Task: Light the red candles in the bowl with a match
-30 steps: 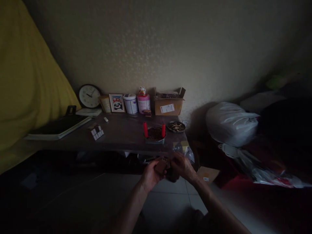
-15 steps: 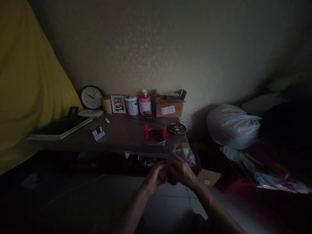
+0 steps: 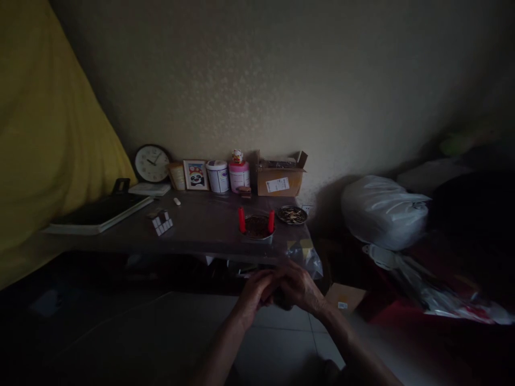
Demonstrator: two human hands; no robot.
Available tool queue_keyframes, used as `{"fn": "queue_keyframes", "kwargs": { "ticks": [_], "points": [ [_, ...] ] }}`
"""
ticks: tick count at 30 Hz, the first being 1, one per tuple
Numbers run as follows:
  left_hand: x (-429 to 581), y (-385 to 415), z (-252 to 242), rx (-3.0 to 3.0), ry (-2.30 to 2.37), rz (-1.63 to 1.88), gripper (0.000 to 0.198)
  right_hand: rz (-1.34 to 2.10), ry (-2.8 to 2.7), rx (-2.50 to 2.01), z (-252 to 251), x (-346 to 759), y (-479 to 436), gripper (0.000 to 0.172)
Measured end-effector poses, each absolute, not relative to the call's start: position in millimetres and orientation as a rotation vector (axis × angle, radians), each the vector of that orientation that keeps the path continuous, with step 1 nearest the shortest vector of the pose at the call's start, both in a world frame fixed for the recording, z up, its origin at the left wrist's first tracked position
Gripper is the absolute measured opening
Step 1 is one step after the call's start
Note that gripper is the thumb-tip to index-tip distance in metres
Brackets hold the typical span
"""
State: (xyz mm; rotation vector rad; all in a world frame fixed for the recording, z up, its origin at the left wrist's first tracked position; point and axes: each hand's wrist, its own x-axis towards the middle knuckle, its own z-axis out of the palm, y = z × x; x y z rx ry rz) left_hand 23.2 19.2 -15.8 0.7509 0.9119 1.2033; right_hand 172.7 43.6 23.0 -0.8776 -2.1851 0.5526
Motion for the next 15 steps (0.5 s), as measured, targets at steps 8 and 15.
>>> {"fn": "queue_keyframes", "kwargs": {
  "ticks": [8, 15],
  "points": [
    [22, 16, -7, 0.606, 0.888, 1.216, 0.025, 0.868, -1.920, -0.972, 20, 169, 42, 0.010],
    [22, 12, 2, 0.606, 0.902, 1.225, 0.021, 1.209, -1.623, -1.004, 12, 165, 45, 0.020]
  ]
}}
